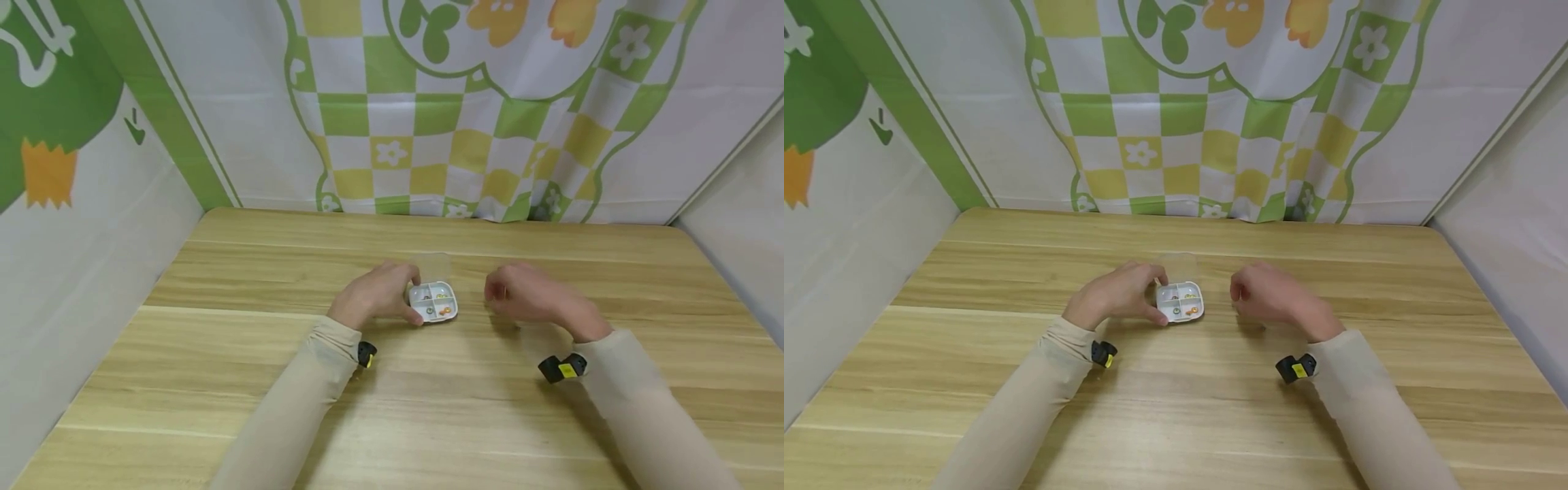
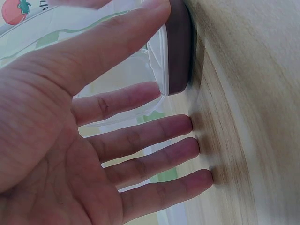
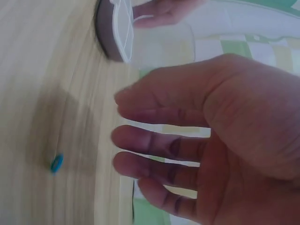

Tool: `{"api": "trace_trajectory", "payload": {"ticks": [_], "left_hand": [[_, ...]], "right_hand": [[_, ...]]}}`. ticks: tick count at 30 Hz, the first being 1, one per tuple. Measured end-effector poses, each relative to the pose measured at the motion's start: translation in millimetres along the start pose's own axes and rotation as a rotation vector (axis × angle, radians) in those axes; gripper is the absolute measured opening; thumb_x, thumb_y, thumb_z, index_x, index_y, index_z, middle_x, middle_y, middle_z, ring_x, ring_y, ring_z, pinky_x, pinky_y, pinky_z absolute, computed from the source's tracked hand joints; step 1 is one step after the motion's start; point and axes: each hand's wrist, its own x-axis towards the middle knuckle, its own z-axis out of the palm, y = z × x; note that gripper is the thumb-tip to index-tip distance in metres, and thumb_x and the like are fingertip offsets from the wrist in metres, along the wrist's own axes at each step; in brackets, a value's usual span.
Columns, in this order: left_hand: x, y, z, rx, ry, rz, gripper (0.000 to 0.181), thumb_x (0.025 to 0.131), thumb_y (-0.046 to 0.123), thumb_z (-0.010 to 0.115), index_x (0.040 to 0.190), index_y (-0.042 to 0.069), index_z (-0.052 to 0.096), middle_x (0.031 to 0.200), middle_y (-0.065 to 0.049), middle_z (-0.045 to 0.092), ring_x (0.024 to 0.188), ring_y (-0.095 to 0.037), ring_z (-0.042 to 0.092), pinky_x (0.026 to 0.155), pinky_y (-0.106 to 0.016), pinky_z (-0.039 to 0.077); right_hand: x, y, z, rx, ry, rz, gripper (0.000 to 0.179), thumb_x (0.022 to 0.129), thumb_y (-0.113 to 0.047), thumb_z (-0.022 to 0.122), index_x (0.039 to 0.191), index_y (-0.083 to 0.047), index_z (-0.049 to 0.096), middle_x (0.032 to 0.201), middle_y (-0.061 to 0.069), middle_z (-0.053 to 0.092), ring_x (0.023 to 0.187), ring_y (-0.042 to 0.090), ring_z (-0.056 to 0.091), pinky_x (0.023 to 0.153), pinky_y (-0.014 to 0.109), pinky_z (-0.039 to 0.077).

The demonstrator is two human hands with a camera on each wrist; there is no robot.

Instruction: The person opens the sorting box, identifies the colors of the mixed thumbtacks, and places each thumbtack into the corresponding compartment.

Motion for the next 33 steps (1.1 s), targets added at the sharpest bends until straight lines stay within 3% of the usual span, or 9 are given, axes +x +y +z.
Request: {"api": "trace_trajectory", "payload": {"ticks": [13,18,33], "left_hand": [[-1.0,1.9,-1.0,0.009,-0.002,-0.005,0.061,0.074,0.031,0.093,0.121,0.005,0.065,0.113,-0.009,0.065,0.103,-0.022,0.057,0.091,-0.04,0.049],[-1.1,1.8,-0.7,0.006,0.003,-0.008,0.059,0.073,0.031,0.093,0.119,0.005,0.065,0.11,-0.008,0.065,0.102,-0.022,0.056,0.09,-0.041,0.049],[-0.9,1.1,1.1,-0.006,0.006,-0.002,0.061,0.072,0.03,0.094,0.119,0.005,0.065,0.105,-0.006,0.064,0.097,-0.021,0.057,0.087,-0.04,0.05]], "right_hand": [[-30.1,25,-1,0.052,-0.11,0.006,0.012,0.087,-0.014,0.079,0.08,-0.016,0.069,0.073,-0.009,0.057,0.068,0.008,0.05,0.064,0.029,0.044],[-36.8,28,1,0.077,-0.138,0.051,0.012,0.087,-0.018,0.079,0.082,-0.017,0.068,0.075,-0.008,0.057,0.068,0.009,0.05,0.063,0.029,0.043],[-40.3,29,8,0.01,-0.092,0.027,0.015,0.085,-0.008,0.078,0.081,-0.019,0.068,0.075,-0.012,0.058,0.069,0.005,0.052,0.064,0.028,0.045]]}}
